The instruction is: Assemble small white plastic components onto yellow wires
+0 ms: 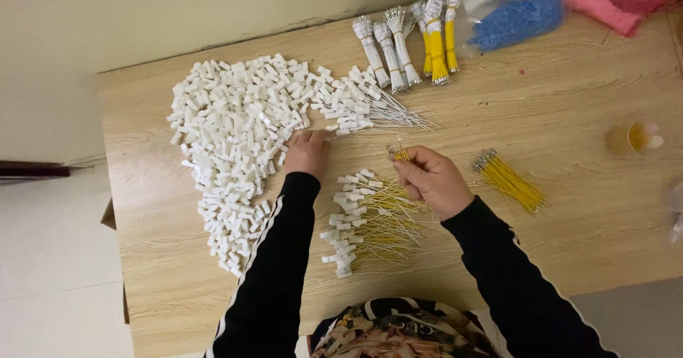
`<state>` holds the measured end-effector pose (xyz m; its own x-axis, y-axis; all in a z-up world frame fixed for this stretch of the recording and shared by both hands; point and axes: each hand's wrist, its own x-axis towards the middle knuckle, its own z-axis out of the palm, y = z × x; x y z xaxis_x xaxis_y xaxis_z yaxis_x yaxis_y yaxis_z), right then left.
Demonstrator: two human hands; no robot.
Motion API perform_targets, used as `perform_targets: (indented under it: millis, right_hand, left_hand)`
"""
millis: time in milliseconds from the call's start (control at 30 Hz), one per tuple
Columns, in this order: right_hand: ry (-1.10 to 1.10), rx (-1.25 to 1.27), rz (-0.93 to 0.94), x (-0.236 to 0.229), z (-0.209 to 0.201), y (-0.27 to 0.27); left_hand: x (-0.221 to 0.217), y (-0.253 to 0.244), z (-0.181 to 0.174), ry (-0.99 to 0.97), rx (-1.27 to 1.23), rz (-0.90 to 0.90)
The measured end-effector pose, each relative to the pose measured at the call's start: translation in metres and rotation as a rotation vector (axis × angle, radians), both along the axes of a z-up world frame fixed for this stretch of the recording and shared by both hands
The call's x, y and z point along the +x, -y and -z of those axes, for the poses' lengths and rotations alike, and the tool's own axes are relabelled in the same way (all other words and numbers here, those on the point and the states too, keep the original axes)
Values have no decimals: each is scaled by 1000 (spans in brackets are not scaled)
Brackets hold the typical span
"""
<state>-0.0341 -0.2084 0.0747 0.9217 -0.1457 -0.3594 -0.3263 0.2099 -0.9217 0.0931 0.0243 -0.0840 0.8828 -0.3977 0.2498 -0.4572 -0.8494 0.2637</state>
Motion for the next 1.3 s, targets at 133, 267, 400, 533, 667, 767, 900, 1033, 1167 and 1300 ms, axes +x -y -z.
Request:
perform_targets:
  millis: [133, 267, 400, 533, 667, 767, 900, 1033, 1167, 1300]
  right_hand:
    - [-10, 25, -33, -2, 7, -5]
    - [0, 1, -97, -6, 13, -10]
    - [64, -104, -167, -10, -11, -19]
    - [102, -260, -225, -12, -18, -20]
    - [94, -366, -269, -18, -36, -24]
    - [83, -343, -252, -21, -35, -23]
    - [163, -259, -195, -24, -36, -26]
    - [196, -289, -185, -24, -38, -25]
    - [273, -549, -220, -25, -54, -26]
    - [377, -731, -221, -25, -51, -23]
  left_hand:
    - [-18, -10, -11, -297, -124, -124]
    - [-56, 6, -81, -253, -464, -98]
    - [-96, 25, -136, -568, -993, -85]
    - [-118, 36, -152, -748, -1291, -139]
    - [-128, 36, -145, -817, -1392, -214]
    - [-131, 36, -149, -843, -1394, -228]
    - [-132, 39, -148, -849, -1385, -240]
    - [-133, 42, -164, -849, -1346, -251]
    - [-134, 46, -172, -873, -1302, -295]
    - [-132, 46, -165, -924, -1320, -290]
